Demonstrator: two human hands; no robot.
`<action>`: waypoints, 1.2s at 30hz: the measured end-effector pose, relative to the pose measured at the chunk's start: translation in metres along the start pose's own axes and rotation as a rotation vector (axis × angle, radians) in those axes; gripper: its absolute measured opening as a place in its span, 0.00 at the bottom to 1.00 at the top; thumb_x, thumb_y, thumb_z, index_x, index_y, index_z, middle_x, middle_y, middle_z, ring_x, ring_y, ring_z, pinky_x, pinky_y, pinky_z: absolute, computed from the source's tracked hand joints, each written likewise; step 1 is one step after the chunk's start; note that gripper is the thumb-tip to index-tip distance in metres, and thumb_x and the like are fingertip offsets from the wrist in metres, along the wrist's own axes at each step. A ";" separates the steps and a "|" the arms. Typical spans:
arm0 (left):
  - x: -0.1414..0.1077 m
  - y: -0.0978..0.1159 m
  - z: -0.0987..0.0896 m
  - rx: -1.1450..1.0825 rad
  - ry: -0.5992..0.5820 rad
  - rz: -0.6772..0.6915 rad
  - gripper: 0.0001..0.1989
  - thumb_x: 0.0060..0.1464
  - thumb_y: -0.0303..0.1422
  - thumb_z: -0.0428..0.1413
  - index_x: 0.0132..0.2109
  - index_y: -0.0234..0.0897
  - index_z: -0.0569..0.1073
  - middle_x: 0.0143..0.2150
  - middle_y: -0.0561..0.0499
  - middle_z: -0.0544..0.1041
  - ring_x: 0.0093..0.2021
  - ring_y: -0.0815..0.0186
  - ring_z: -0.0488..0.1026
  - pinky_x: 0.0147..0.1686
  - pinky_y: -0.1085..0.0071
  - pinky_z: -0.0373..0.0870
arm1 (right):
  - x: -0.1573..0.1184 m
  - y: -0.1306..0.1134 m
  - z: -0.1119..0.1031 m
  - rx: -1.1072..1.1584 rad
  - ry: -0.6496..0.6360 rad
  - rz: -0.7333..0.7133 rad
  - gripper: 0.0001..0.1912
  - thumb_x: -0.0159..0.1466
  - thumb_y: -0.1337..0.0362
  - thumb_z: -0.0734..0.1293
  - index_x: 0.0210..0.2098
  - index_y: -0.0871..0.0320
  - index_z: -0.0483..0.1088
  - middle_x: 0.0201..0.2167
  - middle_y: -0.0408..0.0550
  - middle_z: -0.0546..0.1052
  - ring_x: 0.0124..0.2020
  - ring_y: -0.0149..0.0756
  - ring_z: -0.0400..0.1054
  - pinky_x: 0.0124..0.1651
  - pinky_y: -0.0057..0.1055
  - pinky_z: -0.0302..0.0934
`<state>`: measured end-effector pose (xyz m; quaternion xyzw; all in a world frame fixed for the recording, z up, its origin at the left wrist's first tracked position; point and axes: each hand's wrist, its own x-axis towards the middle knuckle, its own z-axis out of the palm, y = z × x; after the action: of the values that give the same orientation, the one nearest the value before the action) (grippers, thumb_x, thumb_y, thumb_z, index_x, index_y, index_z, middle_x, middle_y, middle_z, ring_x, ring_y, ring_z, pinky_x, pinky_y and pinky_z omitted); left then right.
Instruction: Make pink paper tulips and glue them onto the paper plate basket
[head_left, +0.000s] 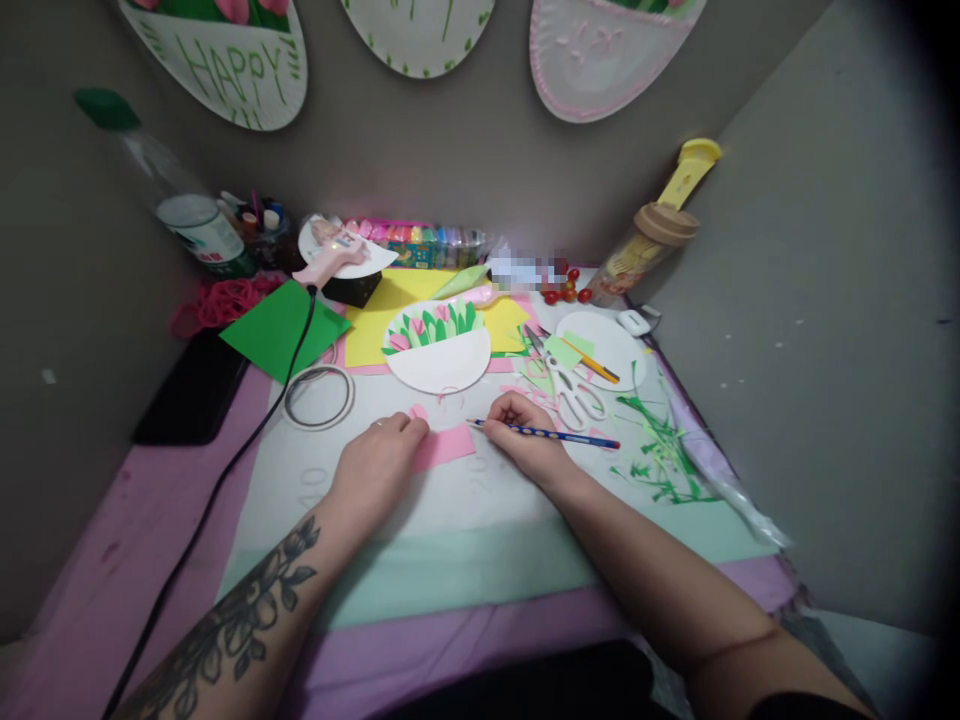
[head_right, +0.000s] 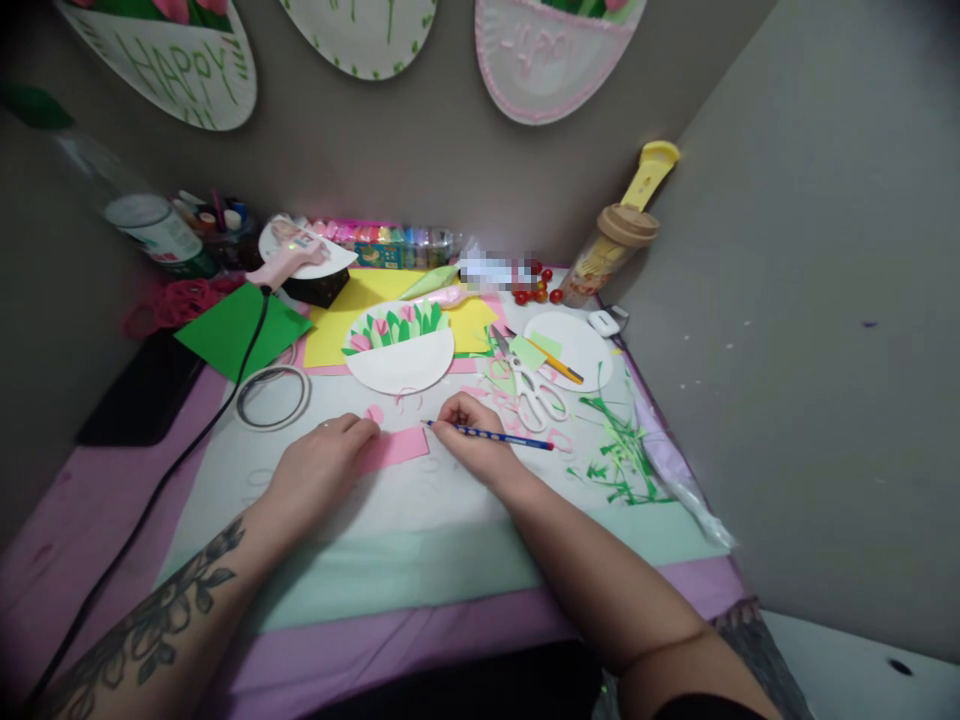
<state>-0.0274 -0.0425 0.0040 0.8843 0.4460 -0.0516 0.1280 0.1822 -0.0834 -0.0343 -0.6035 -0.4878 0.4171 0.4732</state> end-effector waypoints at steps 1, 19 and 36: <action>0.000 0.000 0.000 0.012 0.005 0.008 0.14 0.56 0.25 0.46 0.48 0.39 0.69 0.42 0.46 0.72 0.40 0.58 0.70 0.35 0.66 0.65 | 0.000 -0.001 0.000 -0.008 -0.014 -0.012 0.06 0.55 0.63 0.67 0.26 0.57 0.64 0.21 0.38 0.65 0.21 0.27 0.56 0.24 0.25 0.50; 0.000 0.010 0.007 -0.046 0.018 0.162 0.15 0.62 0.36 0.42 0.46 0.40 0.72 0.39 0.46 0.71 0.37 0.62 0.70 0.31 0.70 0.64 | -0.004 -0.001 0.007 -0.090 0.130 -0.046 0.14 0.54 0.60 0.70 0.23 0.54 0.58 0.17 0.35 0.60 0.19 0.28 0.52 0.21 0.26 0.47; 0.002 0.015 0.007 -0.070 0.029 -0.070 0.12 0.58 0.37 0.49 0.46 0.37 0.68 0.45 0.46 0.70 0.42 0.60 0.71 0.32 0.68 0.64 | -0.001 0.006 0.004 -0.053 0.094 -0.054 0.10 0.55 0.60 0.69 0.27 0.55 0.62 0.20 0.37 0.64 0.21 0.28 0.56 0.23 0.25 0.50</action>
<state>-0.0142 -0.0518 -0.0007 0.8638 0.4801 -0.0278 0.1503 0.1795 -0.0846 -0.0410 -0.6213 -0.4920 0.3625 0.4904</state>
